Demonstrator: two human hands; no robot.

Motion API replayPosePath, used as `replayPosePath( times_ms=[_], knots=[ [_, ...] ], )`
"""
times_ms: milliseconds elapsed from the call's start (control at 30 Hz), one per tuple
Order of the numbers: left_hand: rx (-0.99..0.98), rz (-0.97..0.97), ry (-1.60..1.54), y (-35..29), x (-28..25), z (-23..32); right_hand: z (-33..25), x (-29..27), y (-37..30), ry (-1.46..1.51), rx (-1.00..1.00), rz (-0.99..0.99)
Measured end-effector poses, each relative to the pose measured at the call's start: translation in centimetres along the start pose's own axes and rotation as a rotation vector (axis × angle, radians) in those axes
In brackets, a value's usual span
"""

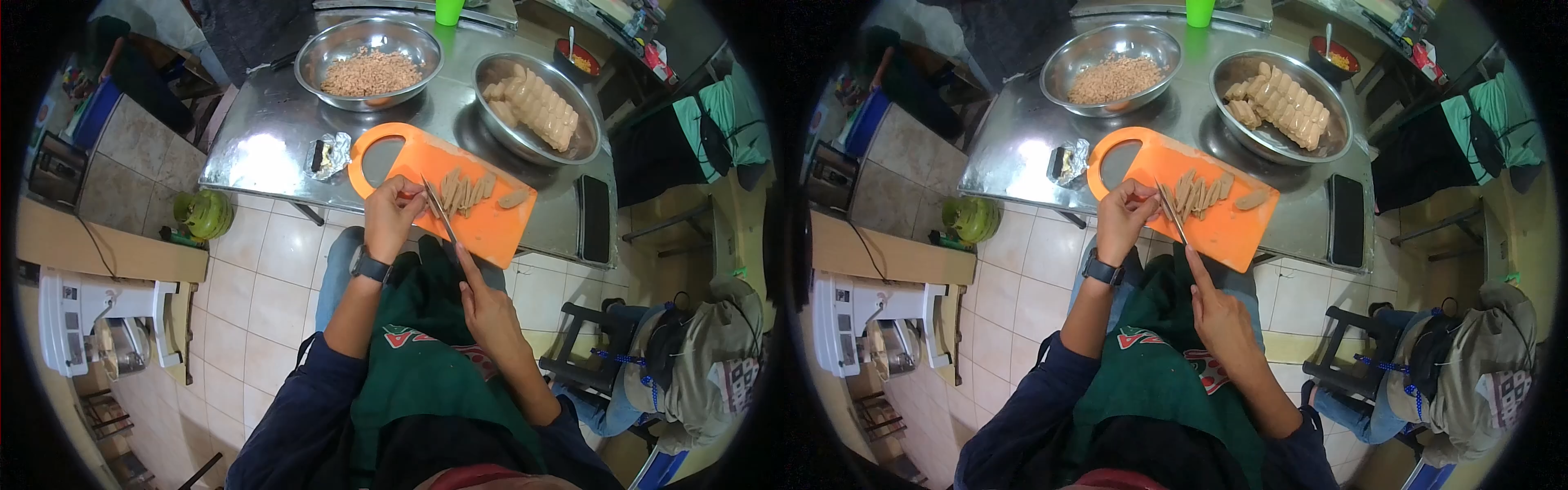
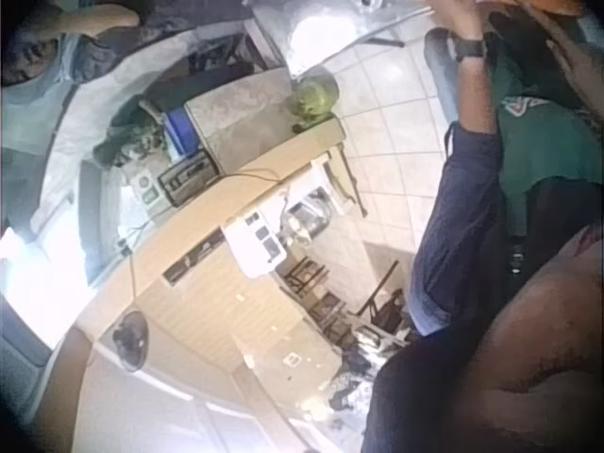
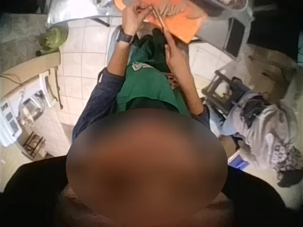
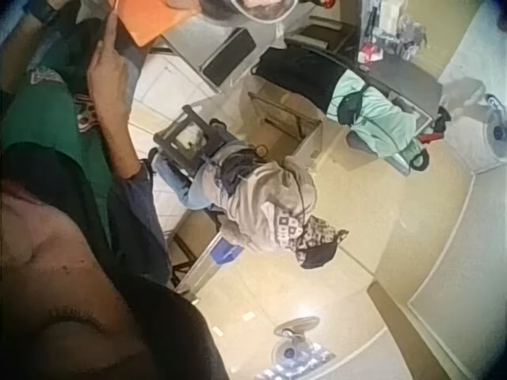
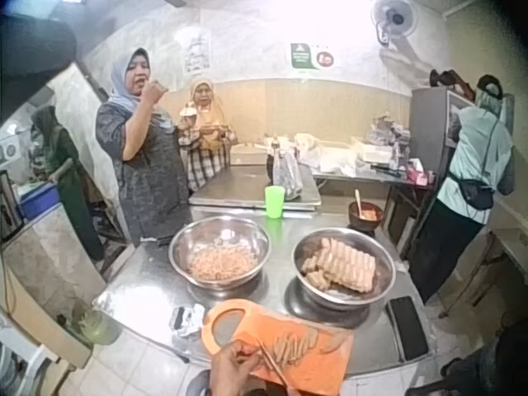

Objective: The person is cutting pieces of tofu into thin strips on a cutting board.

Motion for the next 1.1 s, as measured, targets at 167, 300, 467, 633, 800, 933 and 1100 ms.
replayPosePath(
  times_ms=[167, 300, 467, 633, 800, 933, 1100],
  knots=[
    [0.008, -0.028, 0.062, 0.1, -0.1, 0.2, 0.5, 1.3, 0.3, 0.037, 0.002, 0.008],
    [-0.010, -0.026, 0.078, 0.1, 0.0, -0.3, 0.4, 1.9, 1.5, 0.085, 0.003, 0.012],
    [-0.003, -0.009, 0.074, 0.1, 0.0, -0.1, 0.9, 1.9, 0.0, 0.043, 0.036, -0.003],
    [0.043, 0.002, 0.065, 0.0, 0.1, -0.1, 1.5, 2.2, -0.1, 0.062, 0.043, 0.013],
    [0.030, 0.032, 0.162, 0.0, 0.3, 0.7, 0.0, -0.4, 2.2, 0.542, 0.308, -0.212],
    [0.108, 0.072, 0.241, 0.2, 0.8, 1.1, 0.9, -1.5, 1.3, 0.748, 0.281, -0.174],
    [0.139, 0.037, 0.353, 0.8, 1.0, 1.8, 1.3, -2.9, 0.7, 0.771, 0.266, -0.142]
  ],
)
Point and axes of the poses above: each hand's wrist, its own y-axis towards the middle knuckle, its own x-axis out of the palm, z = x × y, the point moved 1 cm from there along y, towards the middle knuckle, and after that the axes turned 5 degrees about y, right-handed, at the moved point
